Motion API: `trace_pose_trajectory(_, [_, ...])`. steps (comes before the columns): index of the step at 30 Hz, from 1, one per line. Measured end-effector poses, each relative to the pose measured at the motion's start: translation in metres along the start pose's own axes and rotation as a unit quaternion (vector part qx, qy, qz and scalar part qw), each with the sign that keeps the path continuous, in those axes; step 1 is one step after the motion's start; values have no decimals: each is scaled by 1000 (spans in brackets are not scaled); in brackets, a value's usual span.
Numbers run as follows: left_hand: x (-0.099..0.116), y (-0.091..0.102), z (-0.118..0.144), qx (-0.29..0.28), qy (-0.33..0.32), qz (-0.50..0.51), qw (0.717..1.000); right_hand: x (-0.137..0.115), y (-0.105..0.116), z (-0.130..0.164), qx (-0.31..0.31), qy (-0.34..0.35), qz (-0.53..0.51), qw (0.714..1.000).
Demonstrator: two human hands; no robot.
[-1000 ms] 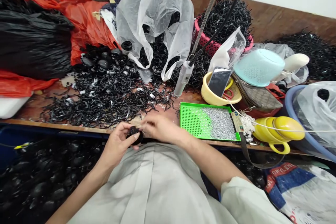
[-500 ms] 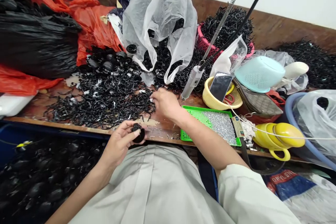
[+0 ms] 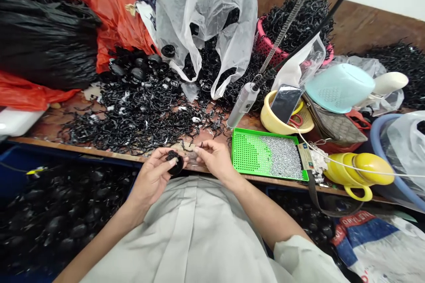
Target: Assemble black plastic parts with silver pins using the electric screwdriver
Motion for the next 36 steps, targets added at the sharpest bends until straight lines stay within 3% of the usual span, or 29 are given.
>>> trace_pose_trajectory(6, [0,-7,1,1,-80,-188,979,-19,-22,-10,-71,104,114,985])
trace_pose_trajectory(10, [0,-10,1,25,-80,-238,968,-20,-25,-7,-44,130,145,980])
trace_pose_trajectory(14, [-3,-13,2,30,-25,-219,975,-19,-21,0,-14,149,205,967])
trace_pose_trajectory(23, [-9,-11,5,-4,10,-98,995,-20,-18,11,-14,179,275,945])
trace_pose_trajectory(31, [-7,0,4,46,-26,-149,988,-9,-25,9,-41,157,244,956])
trace_pose_trajectory(34, [-6,8,0,70,-21,-141,987,-5,-26,-5,-101,118,216,964])
trace_pose_trajectory(36, [-3,14,-3,94,-19,-132,987,-8,-27,-20,-90,134,232,959])
Point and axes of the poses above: each hand's wrist, its own z-axis away from the middle knuckle, its own y-axis out of the back of the hand, x = y × z, the point moved 3 cm from there along -z, towards the middle knuckle, and after that the axes turned 4 degrees about z, right-handed, at the moved point
